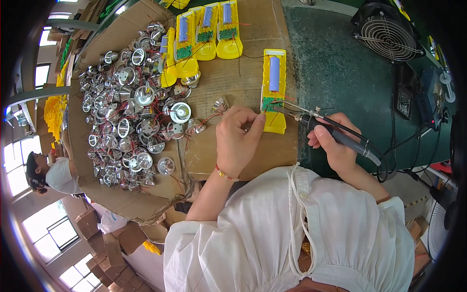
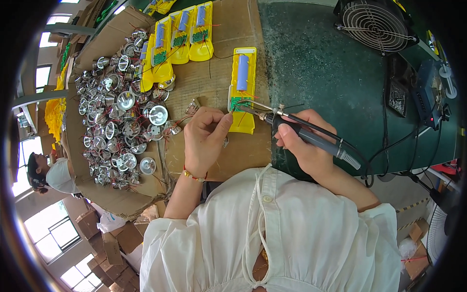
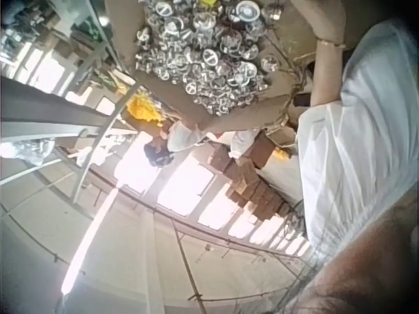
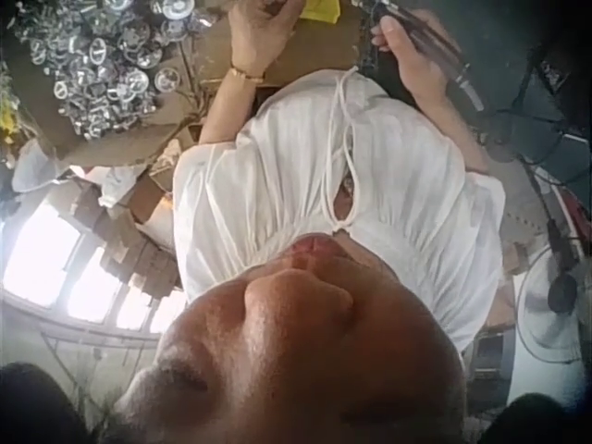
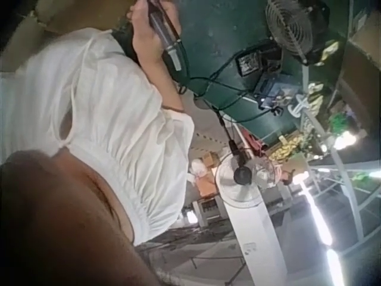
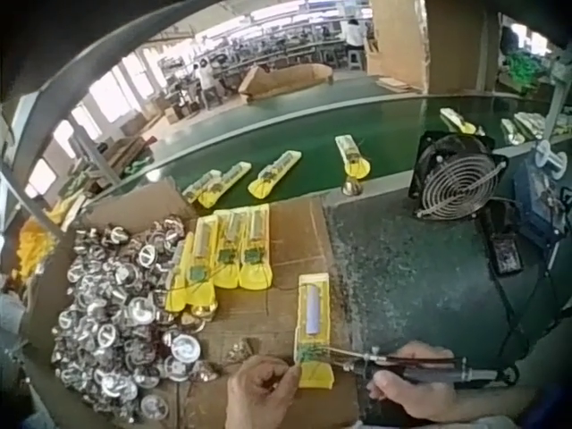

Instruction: Soldering wires onto circuit boards for the assembly of portable lights.

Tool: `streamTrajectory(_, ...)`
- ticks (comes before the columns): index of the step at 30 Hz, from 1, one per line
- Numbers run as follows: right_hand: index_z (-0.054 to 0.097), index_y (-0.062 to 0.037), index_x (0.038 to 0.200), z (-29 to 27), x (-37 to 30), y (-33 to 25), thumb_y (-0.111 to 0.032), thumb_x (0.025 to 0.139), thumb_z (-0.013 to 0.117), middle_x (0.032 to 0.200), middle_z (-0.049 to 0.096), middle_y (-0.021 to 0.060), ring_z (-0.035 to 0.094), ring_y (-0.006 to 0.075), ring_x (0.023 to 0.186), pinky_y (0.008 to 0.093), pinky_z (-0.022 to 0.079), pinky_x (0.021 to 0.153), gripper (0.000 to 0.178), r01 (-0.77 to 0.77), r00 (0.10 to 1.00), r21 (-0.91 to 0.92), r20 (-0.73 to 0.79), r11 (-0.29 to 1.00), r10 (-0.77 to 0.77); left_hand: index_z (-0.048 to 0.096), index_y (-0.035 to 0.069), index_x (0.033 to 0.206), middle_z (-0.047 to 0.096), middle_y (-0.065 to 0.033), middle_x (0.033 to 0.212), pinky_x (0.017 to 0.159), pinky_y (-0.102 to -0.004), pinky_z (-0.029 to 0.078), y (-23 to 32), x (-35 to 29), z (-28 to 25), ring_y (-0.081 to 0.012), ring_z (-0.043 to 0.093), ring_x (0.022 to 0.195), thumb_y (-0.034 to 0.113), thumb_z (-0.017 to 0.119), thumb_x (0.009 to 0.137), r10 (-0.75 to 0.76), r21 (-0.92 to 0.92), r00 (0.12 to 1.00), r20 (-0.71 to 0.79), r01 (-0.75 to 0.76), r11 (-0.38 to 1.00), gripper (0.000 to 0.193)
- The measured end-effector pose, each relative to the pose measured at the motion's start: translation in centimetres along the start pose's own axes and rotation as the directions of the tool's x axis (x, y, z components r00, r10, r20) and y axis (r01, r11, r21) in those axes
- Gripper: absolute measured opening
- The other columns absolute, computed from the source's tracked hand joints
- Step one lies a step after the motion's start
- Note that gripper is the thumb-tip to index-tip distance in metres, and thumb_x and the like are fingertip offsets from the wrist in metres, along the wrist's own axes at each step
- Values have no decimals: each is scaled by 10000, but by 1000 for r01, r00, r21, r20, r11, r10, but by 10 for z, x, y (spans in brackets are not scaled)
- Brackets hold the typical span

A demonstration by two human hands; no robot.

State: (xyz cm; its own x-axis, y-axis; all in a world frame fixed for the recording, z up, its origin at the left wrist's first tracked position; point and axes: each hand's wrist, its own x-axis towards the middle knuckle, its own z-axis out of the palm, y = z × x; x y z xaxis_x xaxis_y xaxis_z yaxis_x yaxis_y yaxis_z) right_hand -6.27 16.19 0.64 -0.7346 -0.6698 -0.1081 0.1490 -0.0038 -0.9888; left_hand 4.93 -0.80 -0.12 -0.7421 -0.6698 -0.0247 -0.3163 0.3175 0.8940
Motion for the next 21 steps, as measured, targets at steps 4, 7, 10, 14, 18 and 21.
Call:
streamTrajectory(4,501,28,901,1,-1,0,-96,822,550,694,597,131,575,147,549,239,469,484,155,-54,996,33,-73,998,56,592,-27,693,559,-89,708,506,-247,420,3,1,-1,-151,523,543,73,622,749,-27,-4,1000,12,27,1000,118)
streamTrajectory(7,491,24,907,-2,-2,-2,-105,831,534,691,591,138,566,155,535,245,459,467,156,-53,992,98,-107,994,63,591,-30,692,557,-88,704,503,-243,418,1,0,-1,-144,526,543,67,622,748,-14,-10,1000,2,14,1000,117)
streamTrajectory(10,483,23,915,-4,-5,-4,-103,830,534,694,591,139,569,157,543,248,465,478,161,3,993,75,-122,997,6,591,-31,693,555,-87,701,502,-242,420,-1,1,-2,-142,530,545,64,624,747,-3,-12,1000,16,3,1000,114)
streamTrajectory(14,478,24,915,-6,-9,-4,-104,825,540,695,592,137,572,157,548,252,477,495,168,-12,996,36,-86,999,15,594,-29,698,555,-84,704,495,-241,418,1,1,-1,-136,528,538,69,626,748,-19,-7,1000,16,19,1000,115)
streamTrajectory(18,500,29,919,-10,-12,-5,-84,819,571,742,604,126,601,137,622,237,506,555,167,-27,998,48,-46,999,29,600,-26,703,552,-82,711,487,-238,417,1,0,0,-130,526,533,73,634,745,-5,-1,1000,19,5,1000,113)
streamTrajectory(21,501,31,917,-9,-11,-5,-88,819,571,747,604,125,604,138,631,240,511,567,170,-55,998,49,-41,997,57,607,-22,698,548,-79,713,484,-236,415,-1,-2,1,-130,527,534,77,646,734,-1,-23,1000,0,1,1000,113)
